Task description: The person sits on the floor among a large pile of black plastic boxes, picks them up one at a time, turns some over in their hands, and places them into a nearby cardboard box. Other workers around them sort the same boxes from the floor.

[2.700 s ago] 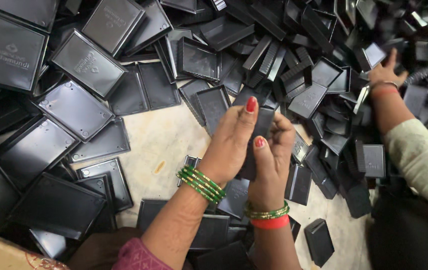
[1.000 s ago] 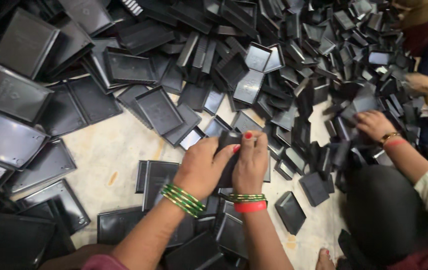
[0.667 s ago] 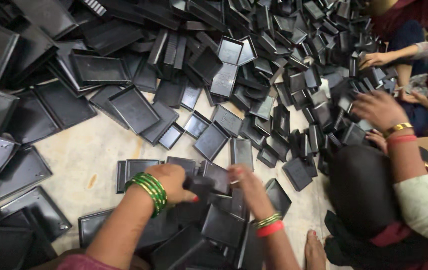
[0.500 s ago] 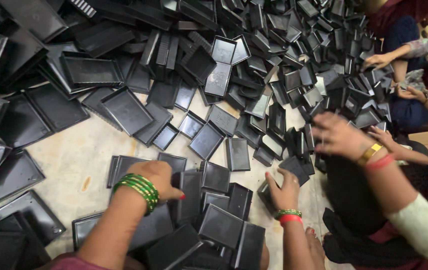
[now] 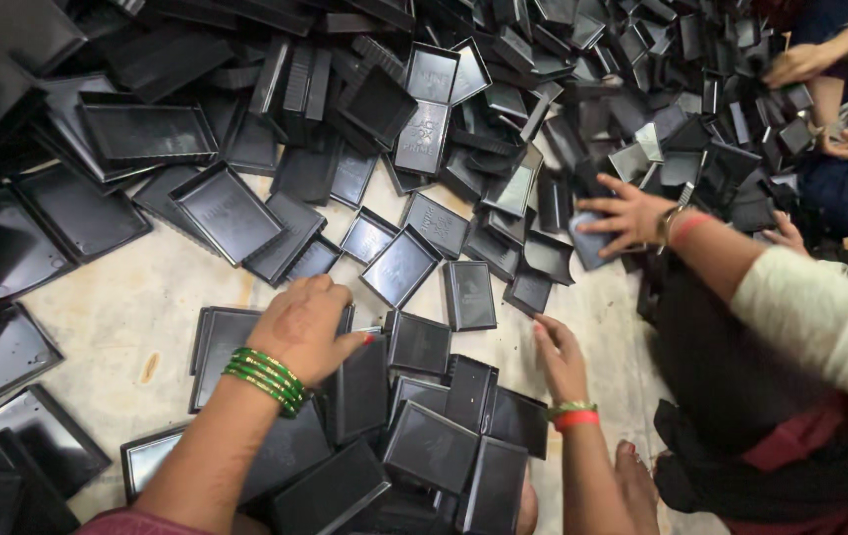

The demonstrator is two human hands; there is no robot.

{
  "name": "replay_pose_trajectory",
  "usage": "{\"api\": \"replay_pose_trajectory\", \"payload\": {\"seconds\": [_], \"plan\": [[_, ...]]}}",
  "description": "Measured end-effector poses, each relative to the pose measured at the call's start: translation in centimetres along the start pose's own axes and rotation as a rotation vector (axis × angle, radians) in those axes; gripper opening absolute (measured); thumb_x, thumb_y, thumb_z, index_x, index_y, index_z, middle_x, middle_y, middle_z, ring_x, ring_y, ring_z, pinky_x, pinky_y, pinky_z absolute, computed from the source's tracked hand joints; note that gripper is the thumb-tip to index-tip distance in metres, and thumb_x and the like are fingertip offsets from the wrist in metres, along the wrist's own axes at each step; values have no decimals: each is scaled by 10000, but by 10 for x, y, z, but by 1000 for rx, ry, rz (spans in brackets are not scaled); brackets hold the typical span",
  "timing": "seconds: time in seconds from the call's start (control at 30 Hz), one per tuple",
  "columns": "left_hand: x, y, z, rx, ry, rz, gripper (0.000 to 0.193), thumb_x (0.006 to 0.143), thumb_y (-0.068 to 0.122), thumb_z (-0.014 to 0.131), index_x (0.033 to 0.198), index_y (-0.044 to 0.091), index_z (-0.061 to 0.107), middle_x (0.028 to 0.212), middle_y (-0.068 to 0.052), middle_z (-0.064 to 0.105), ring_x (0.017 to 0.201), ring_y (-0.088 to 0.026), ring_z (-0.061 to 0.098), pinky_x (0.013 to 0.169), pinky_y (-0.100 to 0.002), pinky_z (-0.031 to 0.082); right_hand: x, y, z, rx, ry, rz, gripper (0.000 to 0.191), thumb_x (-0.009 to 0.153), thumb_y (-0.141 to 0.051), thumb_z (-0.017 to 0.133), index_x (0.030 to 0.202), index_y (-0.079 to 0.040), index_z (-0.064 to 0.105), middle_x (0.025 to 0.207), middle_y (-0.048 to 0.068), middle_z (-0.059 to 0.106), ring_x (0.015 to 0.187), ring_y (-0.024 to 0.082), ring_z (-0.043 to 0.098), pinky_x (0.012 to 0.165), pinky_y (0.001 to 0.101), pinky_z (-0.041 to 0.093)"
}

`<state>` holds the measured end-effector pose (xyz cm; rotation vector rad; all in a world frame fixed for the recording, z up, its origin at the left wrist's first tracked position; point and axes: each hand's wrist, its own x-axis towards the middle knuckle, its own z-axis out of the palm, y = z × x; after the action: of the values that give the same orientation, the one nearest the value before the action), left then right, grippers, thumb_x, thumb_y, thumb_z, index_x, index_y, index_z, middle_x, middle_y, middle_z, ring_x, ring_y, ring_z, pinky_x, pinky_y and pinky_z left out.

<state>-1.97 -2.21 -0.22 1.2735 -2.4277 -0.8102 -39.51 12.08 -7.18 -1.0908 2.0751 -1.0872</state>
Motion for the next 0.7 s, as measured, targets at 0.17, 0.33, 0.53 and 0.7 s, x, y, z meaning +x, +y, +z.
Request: {"api": "replay_pose_trajectory", "payload": {"seconds": [0.17,0.33,0.53,0.7], "plan": [[2,-6,3,-62,133,65,428,725,332,817,1019,49,689,1029,-167,657,1043,-362,603,919,-460,484,1,-22,64,269,-264,135,492,935,-291,682,1380,-111,576,1257,43,633,1105,150,590,954,313,490],[4,-12,-2,16,61,-47,395,775,351,803,997,50,677,1033,-154,662,1052,-354,604,925,-459,485,-4,-26,69,68,-555,-62,365,932,-302,714,1178,-34,733,1109,34,682,1045,145,599,922,302,471],[1,-15,-7,86,18,-90,391,786,347,793,1011,50,674,1067,-148,660,1076,-347,601,926,-465,484,72,-8,23,142,571,-135,338,1002,-264,735,1162,31,693,1051,54,685,903,116,569,805,266,471],[0,-18,-5,123,-23,-110,410,759,359,801,1022,68,682,1094,-129,656,1114,-331,581,932,-474,467,104,-18,44,121,407,-137,455,991,-270,731,1302,49,639,1182,91,694,1037,160,625,957,308,501]]}}
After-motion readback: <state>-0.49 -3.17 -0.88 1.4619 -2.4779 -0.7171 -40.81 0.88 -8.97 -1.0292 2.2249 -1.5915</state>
